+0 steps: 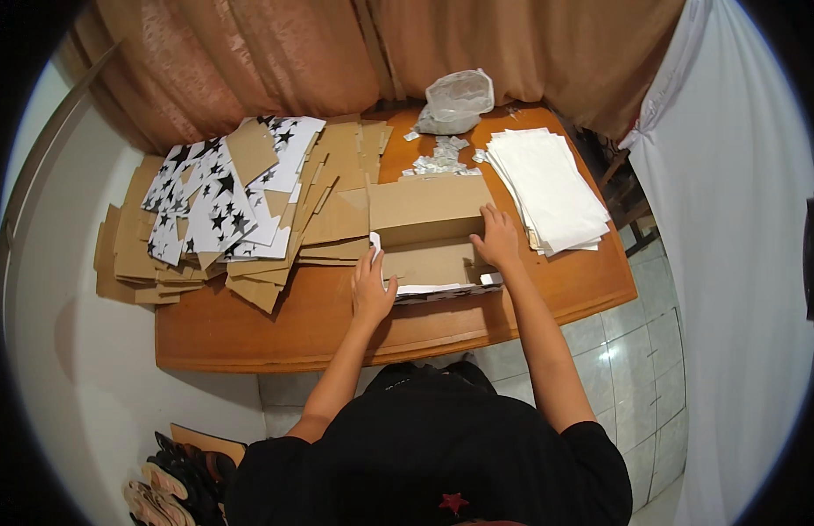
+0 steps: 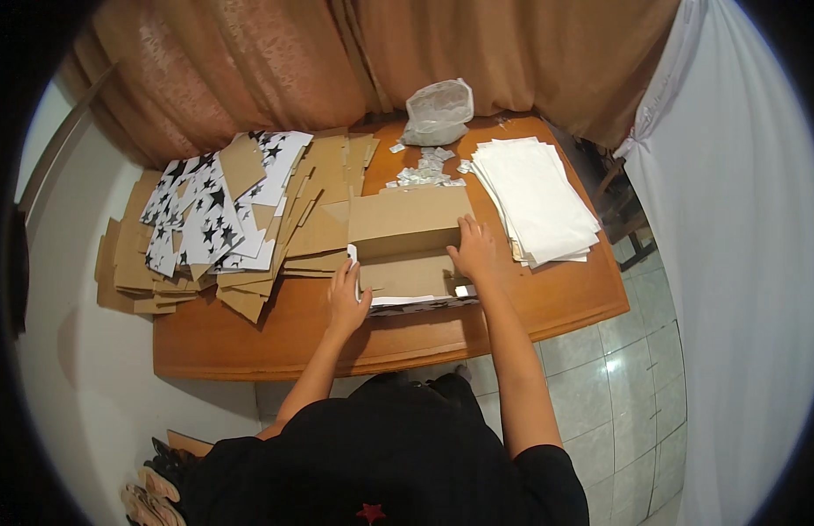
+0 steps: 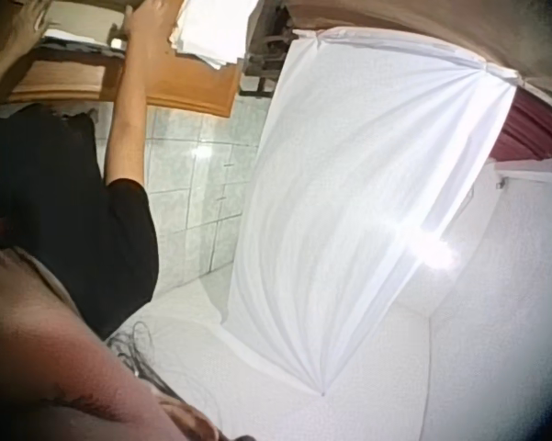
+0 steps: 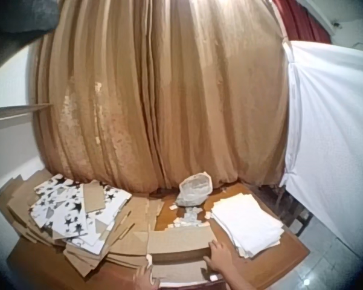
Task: Assembling and packing shoe boxes with paper and then placing them on a shelf.
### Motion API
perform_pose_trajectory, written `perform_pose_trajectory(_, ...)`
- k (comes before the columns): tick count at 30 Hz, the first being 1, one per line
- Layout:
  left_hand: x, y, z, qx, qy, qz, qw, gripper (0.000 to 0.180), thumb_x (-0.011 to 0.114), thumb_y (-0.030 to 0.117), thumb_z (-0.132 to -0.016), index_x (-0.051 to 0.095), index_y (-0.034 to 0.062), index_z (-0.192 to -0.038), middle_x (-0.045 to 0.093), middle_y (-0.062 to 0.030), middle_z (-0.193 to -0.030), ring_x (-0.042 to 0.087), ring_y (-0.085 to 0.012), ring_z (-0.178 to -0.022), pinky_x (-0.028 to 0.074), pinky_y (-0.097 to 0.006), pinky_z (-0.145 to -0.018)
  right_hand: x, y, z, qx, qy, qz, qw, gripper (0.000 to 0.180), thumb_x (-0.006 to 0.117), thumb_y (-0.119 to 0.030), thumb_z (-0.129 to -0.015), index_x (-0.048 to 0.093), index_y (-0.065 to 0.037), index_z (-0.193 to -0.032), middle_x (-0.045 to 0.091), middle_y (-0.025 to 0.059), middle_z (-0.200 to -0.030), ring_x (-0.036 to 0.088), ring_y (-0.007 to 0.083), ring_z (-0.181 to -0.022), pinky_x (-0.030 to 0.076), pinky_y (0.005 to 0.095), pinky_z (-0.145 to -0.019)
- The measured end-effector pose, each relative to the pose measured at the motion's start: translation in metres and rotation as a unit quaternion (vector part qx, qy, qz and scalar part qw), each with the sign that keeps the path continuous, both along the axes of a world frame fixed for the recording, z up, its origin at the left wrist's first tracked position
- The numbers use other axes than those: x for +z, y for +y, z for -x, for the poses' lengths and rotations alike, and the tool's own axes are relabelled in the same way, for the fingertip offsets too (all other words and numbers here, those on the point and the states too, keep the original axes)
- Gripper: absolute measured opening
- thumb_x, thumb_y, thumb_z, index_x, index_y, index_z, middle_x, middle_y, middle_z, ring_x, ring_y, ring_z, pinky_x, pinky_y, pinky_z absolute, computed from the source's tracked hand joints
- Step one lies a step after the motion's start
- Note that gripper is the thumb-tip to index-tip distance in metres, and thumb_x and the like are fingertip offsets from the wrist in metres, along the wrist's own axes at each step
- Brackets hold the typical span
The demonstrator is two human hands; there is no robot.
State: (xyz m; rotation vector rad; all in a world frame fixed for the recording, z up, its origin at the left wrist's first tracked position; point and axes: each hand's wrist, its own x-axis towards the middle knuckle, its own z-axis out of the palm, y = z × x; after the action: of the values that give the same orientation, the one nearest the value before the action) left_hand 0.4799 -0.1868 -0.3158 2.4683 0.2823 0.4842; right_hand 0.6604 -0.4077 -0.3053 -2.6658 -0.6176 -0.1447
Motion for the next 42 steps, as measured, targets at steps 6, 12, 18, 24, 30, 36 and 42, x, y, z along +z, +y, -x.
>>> perform_pose_trajectory(6, 0.031, -0.046, -0.029, 0.035, 0.02, -0.056, 0.998, 0.056, 0.06, 0.022, -0.076, 0.043, 0.0047, -0.127, 0.028, -0.016, -0.139, 0.017, -0.035, -0.133, 0.011, -0.059, -0.102, -0.028, -0.036, -0.029, 0.018, 0.012, -0.225, 0.974, 0.055, 0.06, -0.032, -0.08, 0.044, -0.005, -0.124, 0.044, 0.0162, -0.129, 0.034, 0.0391, -0.122, 0.029, 0.0458, -0.102)
perform_pose_trajectory(12, 0.038, -0.116, -0.074, -0.072, -0.027, -0.014, 0.997, 0.049, 0.061, 0.022, -0.074, 0.048, 0.0093, -0.12, 0.024, -0.019, -0.14, 0.011, -0.0378, -0.135, 0.008, -0.062, -0.101, -0.028, -0.115, -0.024, -0.136, -0.047, -0.059, 0.988, 0.052, 0.063, -0.015, -0.071, 0.047, -0.007, -0.12, 0.037, 0.0169, -0.128, 0.031, 0.0374, -0.121, 0.025, 0.0561, -0.098)
perform_pose_trajectory(18, 0.03, -0.195, -0.132, -0.216, -0.093, 0.071, 0.969, 0.037, 0.063, 0.019, -0.074, 0.056, 0.0076, -0.108, 0.037, -0.0211, -0.128, 0.028, -0.039, -0.124, 0.022, -0.054, -0.099, -0.022, -0.164, -0.032, -0.125, -0.075, 0.054, 0.988, 0.035, 0.068, -0.012, -0.067, 0.059, -0.011, -0.101, 0.046, 0.0124, -0.121, 0.035, 0.0347, -0.119, 0.021, 0.0623, -0.1)
perform_pose_trajectory(24, 0.005, -0.229, -0.194, -0.22, 0.293, 0.541, 0.757, 0.046, 0.058, 0.039, -0.085, 0.051, 0.001, -0.11, 0.054, -0.0088, -0.103, 0.058, -0.0122, -0.079, 0.049, -0.027, -0.058, -0.014, -0.176, -0.04, -0.086, -0.212, -0.074, 0.971, 0.007, 0.063, -0.012, -0.068, 0.061, -0.012, -0.075, 0.059, 0.0005, -0.094, 0.048, 0.0271, -0.105, 0.021, 0.0605, -0.099)
perform_pose_trajectory(30, 0.01, -0.212, -0.247, -0.124, 0.34, 0.777, 0.515, 0.064, 0.054, 0.05, -0.081, 0.045, -0.001, -0.118, 0.056, -0.0165, -0.109, 0.058, -0.0339, -0.098, 0.046, -0.049, -0.087, 0.032, -0.156, 0.008, -0.041, -0.234, -0.126, 0.963, 0.007, 0.062, -0.012, -0.067, 0.06, -0.013, -0.074, 0.058, 0.0003, -0.091, 0.048, 0.0274, -0.105, 0.017, 0.0607, -0.101)
perform_pose_trajectory(36, -0.003, -0.18, -0.274, -0.11, 0.299, 0.617, 0.719, 0.029, 0.058, 0.019, -0.082, 0.054, -0.0002, -0.103, 0.061, -0.011, -0.091, 0.062, -0.0199, -0.081, 0.053, -0.036, -0.069, 0.048, -0.133, 0.043, 0.045, -0.203, -0.151, 0.966, 0.013, 0.067, -0.012, -0.063, 0.06, -0.014, -0.073, 0.057, -0.0025, -0.09, 0.048, 0.0249, -0.105, 0.015, 0.0627, -0.1)
perform_pose_trajectory(42, 0.081, -0.147, -0.207, -0.104, 0.165, 0.538, 0.82, 0.022, 0.054, 0.005, -0.08, 0.057, -0.0043, -0.1, 0.062, -0.0118, -0.087, 0.061, -0.0175, -0.072, 0.051, -0.029, -0.059, 0.081, -0.106, 0.066, 0.121, -0.129, -0.183, 0.967, 0.016, 0.068, -0.02, -0.065, 0.062, -0.015, -0.079, 0.055, -0.0011, -0.099, 0.047, 0.0245, -0.106, 0.013, 0.0642, -0.099)
